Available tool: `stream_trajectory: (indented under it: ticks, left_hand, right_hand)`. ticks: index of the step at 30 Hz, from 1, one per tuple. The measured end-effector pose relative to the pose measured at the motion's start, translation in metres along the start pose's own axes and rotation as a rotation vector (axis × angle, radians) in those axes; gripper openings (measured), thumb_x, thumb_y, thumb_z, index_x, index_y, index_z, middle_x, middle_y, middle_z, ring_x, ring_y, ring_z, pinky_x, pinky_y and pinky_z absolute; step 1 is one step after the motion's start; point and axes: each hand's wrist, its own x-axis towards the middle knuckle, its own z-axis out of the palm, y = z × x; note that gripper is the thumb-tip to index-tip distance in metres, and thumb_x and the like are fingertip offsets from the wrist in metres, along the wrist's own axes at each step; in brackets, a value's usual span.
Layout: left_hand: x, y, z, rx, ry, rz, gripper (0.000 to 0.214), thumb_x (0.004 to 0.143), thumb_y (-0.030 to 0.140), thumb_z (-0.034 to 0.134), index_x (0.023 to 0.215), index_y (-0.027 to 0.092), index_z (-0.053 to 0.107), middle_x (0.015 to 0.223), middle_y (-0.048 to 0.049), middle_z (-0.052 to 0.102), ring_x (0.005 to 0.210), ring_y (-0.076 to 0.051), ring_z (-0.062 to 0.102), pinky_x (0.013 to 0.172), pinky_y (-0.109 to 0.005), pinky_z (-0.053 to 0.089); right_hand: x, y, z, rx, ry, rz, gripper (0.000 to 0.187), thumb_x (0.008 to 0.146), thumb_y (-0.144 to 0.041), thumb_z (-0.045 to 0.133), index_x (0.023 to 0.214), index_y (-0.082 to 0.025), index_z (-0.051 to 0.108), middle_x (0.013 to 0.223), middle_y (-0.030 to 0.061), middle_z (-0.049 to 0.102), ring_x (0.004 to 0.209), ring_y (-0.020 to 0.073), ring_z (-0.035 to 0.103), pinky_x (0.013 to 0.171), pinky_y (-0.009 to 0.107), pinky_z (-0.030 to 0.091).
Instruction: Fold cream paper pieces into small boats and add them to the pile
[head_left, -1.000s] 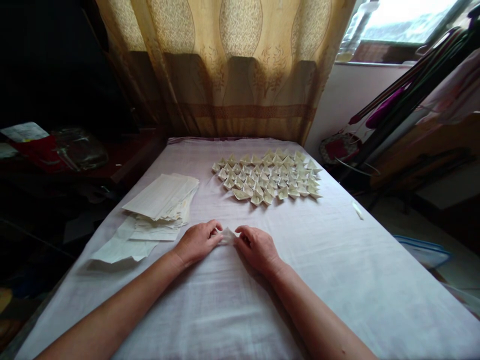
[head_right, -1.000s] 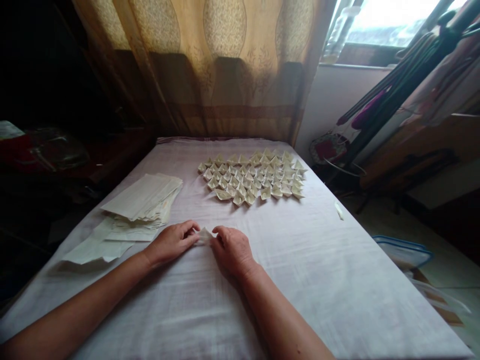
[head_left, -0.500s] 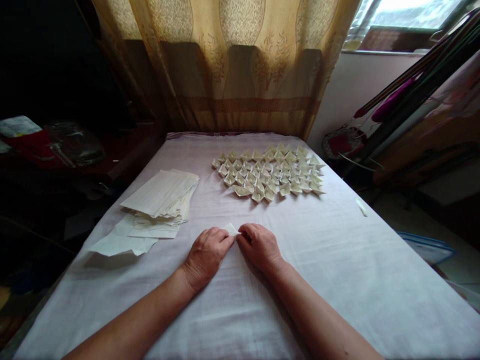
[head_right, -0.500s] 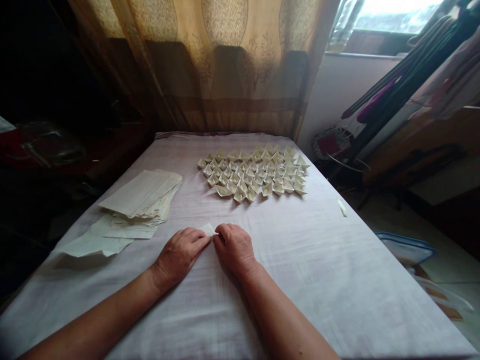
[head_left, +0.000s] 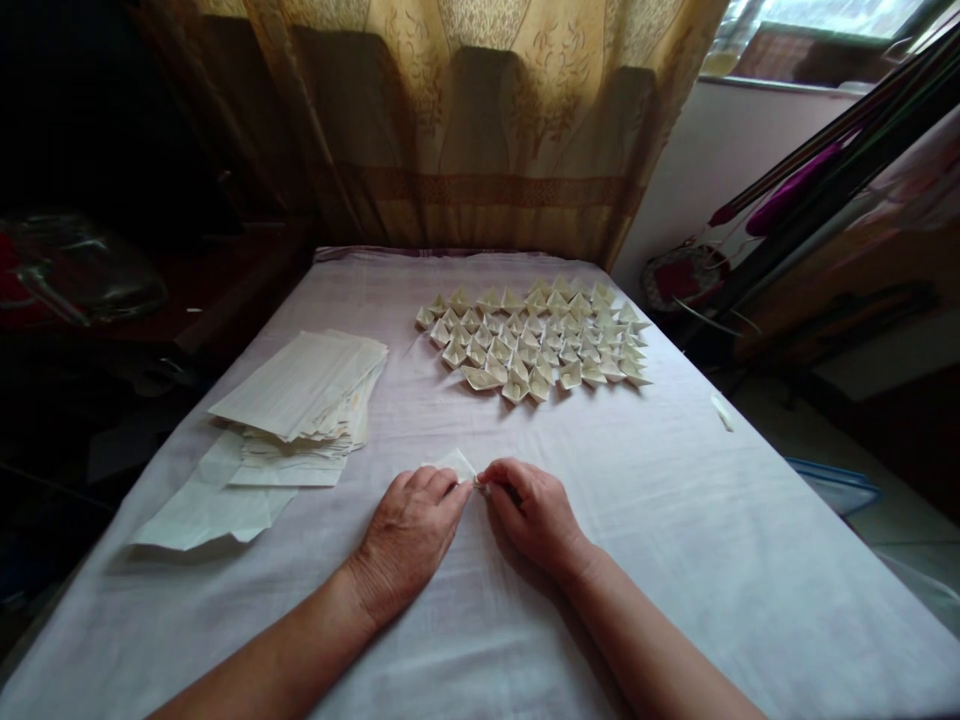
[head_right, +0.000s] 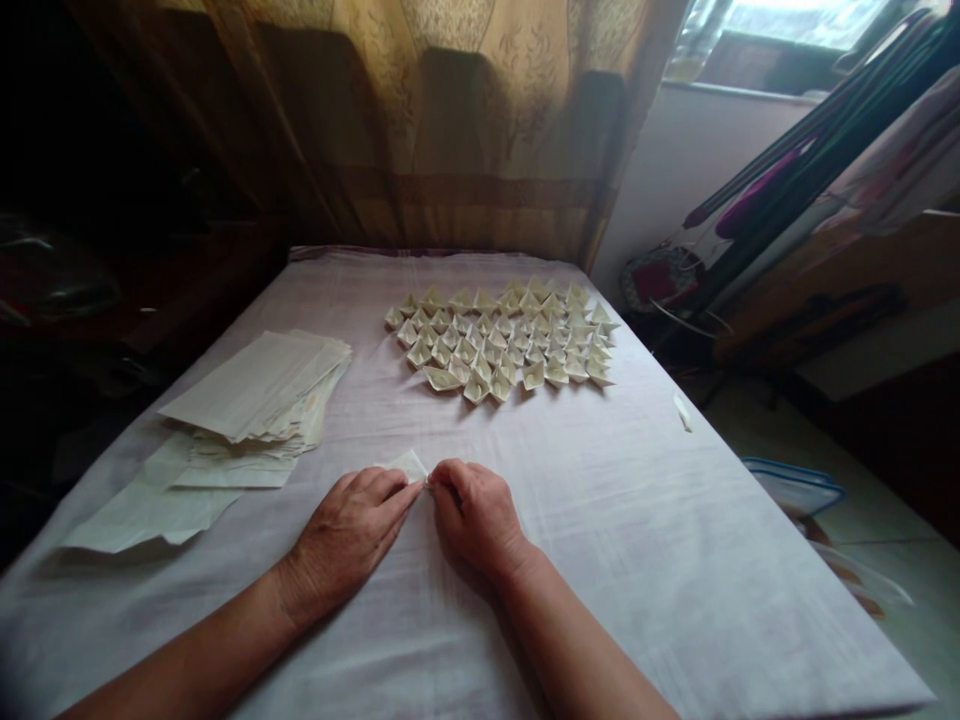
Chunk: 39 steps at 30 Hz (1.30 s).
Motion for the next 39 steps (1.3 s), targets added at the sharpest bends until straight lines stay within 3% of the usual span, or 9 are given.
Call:
stream_trajectory:
  ticks: [6,11,17,33,39]
  left_hand:
    - [0.000,-0.002,0.002,-0.022,-0.032,-0.001,0.034,0.093,0.018,0.052,0.127,0.024,0.057,0.112,-0.0059,0.065,0.104,-0.024,0.057,0.089,-0.040,0.046]
    - [0.003,-0.005,0.002,-0.066,-0.065,-0.007,0.041,0.089,0.016,0.056,0.129,0.025,0.055,0.112,-0.0054,0.064,0.105,-0.024,0.056,0.089,-0.040,0.044]
    - [0.008,-0.003,-0.001,-0.017,-0.098,0.007,0.040,0.088,0.016,0.056,0.127,0.022,0.056,0.113,-0.0055,0.064,0.103,-0.025,0.055,0.086,-0.041,0.044]
    - [0.016,0.002,-0.003,0.054,-0.155,0.000,0.040,0.086,0.019,0.057,0.126,0.021,0.056,0.107,-0.0068,0.065,0.096,-0.025,0.056,0.079,-0.039,0.045]
    - [-0.005,-0.022,0.003,-0.016,0.057,-0.042,0.034,0.089,0.014,0.051,0.121,0.019,0.061,0.112,-0.0081,0.065,0.105,-0.024,0.056,0.093,-0.039,0.045]
  right_hand:
    - [-0.008,-0.004,-0.009,-0.265,-0.137,-0.221,0.018,0.093,-0.012,0.043,0.100,-0.018,0.058,0.076,0.0043,0.068,0.071,0.0180,0.059,0.071,0.029,0.042]
    - [-0.004,0.001,-0.016,-0.369,-0.254,-0.345,0.014,0.091,-0.013,0.046,0.097,-0.016,0.058,0.075,0.0052,0.066,0.072,0.0193,0.055,0.069,0.031,0.037]
    - [0.004,0.013,-0.018,-0.365,-0.238,-0.523,0.018,0.092,-0.011,0.042,0.086,-0.018,0.057,0.071,0.0036,0.063,0.066,0.0173,0.052,0.067,0.031,0.035]
    - [0.002,0.019,-0.018,-0.306,-0.243,-0.544,0.022,0.094,-0.010,0.039,0.099,-0.015,0.060,0.075,0.0048,0.067,0.069,0.0179,0.057,0.068,0.032,0.038]
    - [0.004,0.011,-0.020,-0.329,-0.245,-0.487,0.018,0.094,-0.013,0.043,0.090,-0.017,0.060,0.080,0.0053,0.070,0.068,0.0166,0.056,0.067,0.031,0.037]
